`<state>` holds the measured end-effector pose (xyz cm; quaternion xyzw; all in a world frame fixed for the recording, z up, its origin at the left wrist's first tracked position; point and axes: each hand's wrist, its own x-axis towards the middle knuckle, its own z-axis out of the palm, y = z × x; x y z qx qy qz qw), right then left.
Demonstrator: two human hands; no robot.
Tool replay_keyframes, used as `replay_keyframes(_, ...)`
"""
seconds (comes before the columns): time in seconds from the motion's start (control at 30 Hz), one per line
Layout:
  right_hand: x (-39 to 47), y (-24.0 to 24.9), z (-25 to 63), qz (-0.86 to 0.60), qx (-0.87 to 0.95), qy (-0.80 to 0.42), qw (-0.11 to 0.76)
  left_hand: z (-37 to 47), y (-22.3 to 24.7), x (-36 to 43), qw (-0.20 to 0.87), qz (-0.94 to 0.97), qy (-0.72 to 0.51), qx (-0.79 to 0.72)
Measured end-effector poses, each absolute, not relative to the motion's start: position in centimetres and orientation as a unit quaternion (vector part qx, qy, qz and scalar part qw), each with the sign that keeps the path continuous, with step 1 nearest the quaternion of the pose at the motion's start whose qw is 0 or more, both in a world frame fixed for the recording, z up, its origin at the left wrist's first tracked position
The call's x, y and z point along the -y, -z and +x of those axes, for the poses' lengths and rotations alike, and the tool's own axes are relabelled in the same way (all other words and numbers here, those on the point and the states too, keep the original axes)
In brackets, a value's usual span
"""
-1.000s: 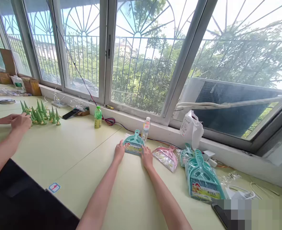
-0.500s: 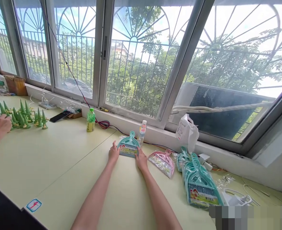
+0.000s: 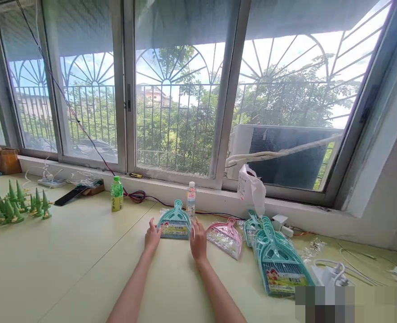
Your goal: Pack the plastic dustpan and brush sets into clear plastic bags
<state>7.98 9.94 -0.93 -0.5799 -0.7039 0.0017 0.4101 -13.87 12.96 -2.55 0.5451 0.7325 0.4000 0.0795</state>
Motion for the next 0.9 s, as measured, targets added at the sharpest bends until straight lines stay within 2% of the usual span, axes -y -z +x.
replay_keyframes(0.07, -9.1, 1.2, 9.2, -0.649, 0.633, 0.038, 0.421, -13.8, 2.2, -12.9, 0.081, 0.546, -0.398, -0.733)
replay_keyframes(0.17, -7.5, 1.8, 11.9, -0.73, 0.6, -0.01, 0.326, -13.6, 1.8, -12.6, 0.063, 0.55, -0.407, -0.727)
replay_keyframes(0.27, -4.6, 2.2, 14.7, -0.698, 0.667, -0.047, 0.256, -12.7, 1.2, -11.3, -0.042, 0.546, -0.461, -0.698)
replay_keyframes(0.4, 1.8, 2.1, 17.1, -0.65, 0.723, -0.051, 0.23, -10.2, 0.5, -7.6, -0.125, 0.607, -0.499, -0.606)
replay_keyframes(0.6, 8.7, 0.6, 17.5, -0.608, 0.756, -0.052, 0.237, -6.3, 0.4, -1.9, -0.096, 0.694, -0.43, -0.57)
replay_keyframes(0.73, 7.8, 0.2, 18.5, -0.641, 0.707, 0.015, 0.299, -5.1, 0.6, 0.2, -0.073, 0.703, -0.401, -0.583)
replay_keyframes(0.9, 6.3, 1.2, 20.3, -0.667, 0.71, -0.045, 0.221, -5.1, 1.0, 0.3, -0.042, 0.745, -0.357, -0.563)
